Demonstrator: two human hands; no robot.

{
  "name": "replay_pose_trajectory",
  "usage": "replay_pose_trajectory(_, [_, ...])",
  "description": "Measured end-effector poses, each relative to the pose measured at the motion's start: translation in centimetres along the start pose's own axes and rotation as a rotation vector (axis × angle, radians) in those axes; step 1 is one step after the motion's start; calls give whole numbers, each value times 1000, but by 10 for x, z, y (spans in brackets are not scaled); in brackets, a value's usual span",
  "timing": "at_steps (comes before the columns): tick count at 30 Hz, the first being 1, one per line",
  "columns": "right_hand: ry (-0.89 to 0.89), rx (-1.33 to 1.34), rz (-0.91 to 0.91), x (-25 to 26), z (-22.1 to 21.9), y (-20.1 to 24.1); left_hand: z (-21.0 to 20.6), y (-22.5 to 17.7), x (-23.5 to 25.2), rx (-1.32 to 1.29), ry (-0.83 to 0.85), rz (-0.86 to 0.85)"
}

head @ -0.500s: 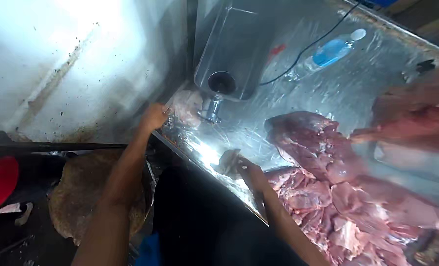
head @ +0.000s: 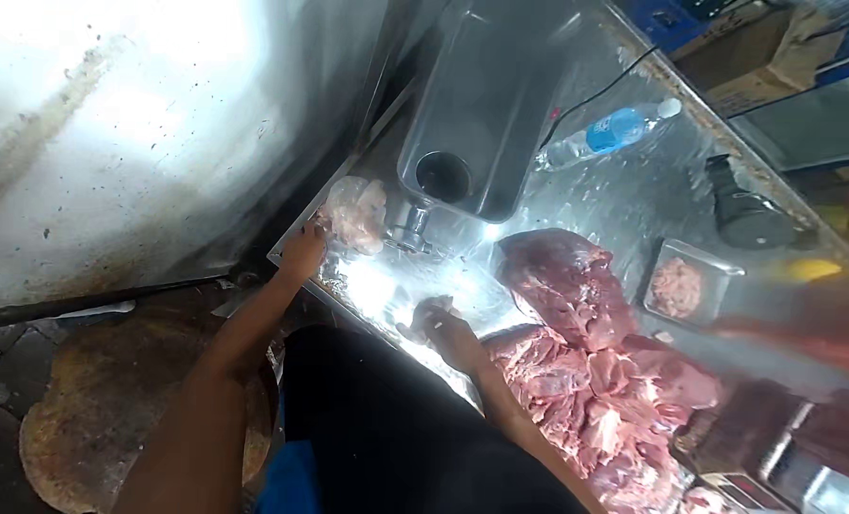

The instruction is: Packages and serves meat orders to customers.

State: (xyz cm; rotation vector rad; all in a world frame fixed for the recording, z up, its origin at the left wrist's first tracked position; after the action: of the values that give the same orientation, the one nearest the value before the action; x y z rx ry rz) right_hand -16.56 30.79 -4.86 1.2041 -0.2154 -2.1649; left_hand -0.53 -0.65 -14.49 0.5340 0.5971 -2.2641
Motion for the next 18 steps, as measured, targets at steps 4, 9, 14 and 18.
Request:
replay_pose_trajectory(4, [10,-8,-35,2,-11,3,-11,11,13,2,49,12])
replay_pose_trajectory(9, [95,-173,46,31,-6,60,-13,10,9,-13,47,19])
replay_pose_trajectory(14, [-84,-267,260,112,-13,140,-20,4,3,-104,72,34])
replay_pose_trajectory(18, [-395,-316,231,192,-35,173,-25,3,-4,-208,95,115])
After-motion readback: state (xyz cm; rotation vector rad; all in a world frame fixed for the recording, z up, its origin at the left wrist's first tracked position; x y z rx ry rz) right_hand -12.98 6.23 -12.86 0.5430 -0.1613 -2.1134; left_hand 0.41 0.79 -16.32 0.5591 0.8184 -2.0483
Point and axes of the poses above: each hand's wrist, its own x-axis towards the middle knuckle, its own z-axis out of the back of the hand, y = z × x, the point moved 1 cm from there along x, towards the middle knuckle, and after that the axes turned 3 degrees about -x, right-handed, at the moved point
